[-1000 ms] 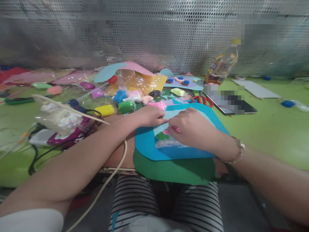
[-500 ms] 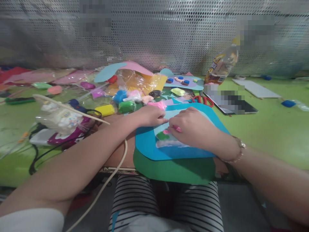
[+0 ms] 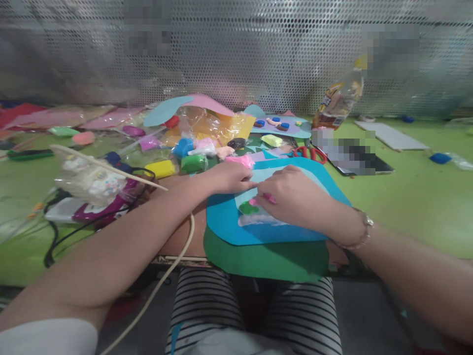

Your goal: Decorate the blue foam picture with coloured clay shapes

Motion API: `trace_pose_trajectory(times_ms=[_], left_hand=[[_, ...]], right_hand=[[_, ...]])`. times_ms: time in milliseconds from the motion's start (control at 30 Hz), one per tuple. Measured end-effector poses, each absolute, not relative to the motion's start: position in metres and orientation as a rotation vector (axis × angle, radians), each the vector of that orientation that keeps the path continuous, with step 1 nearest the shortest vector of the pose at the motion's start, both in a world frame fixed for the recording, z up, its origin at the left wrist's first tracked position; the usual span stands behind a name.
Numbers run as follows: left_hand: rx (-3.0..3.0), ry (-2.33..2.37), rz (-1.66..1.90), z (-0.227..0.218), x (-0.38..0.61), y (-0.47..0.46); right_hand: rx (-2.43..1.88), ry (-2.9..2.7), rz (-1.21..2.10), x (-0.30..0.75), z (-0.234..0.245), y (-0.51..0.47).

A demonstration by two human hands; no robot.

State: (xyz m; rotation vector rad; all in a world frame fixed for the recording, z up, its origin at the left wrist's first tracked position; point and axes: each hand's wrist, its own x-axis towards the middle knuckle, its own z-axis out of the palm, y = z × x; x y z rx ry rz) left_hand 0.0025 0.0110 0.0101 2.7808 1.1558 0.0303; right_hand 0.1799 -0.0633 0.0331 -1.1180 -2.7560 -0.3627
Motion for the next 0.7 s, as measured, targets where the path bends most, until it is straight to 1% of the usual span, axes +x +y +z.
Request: trace_pose_trajectory(times_ms=[300,700], left_hand=[[2.793,1.156,0.023,0.0102,0.0023,0.0110],[2.778,1.183,0.007,0.0108,0.0031,0.0106]], right_hand=[[-1.134,-2.791,-0.320,0.1804,0.0377,-0.0636],[-1.128,-2.775,-0.398,0.1786,0.0343,-0.0654]])
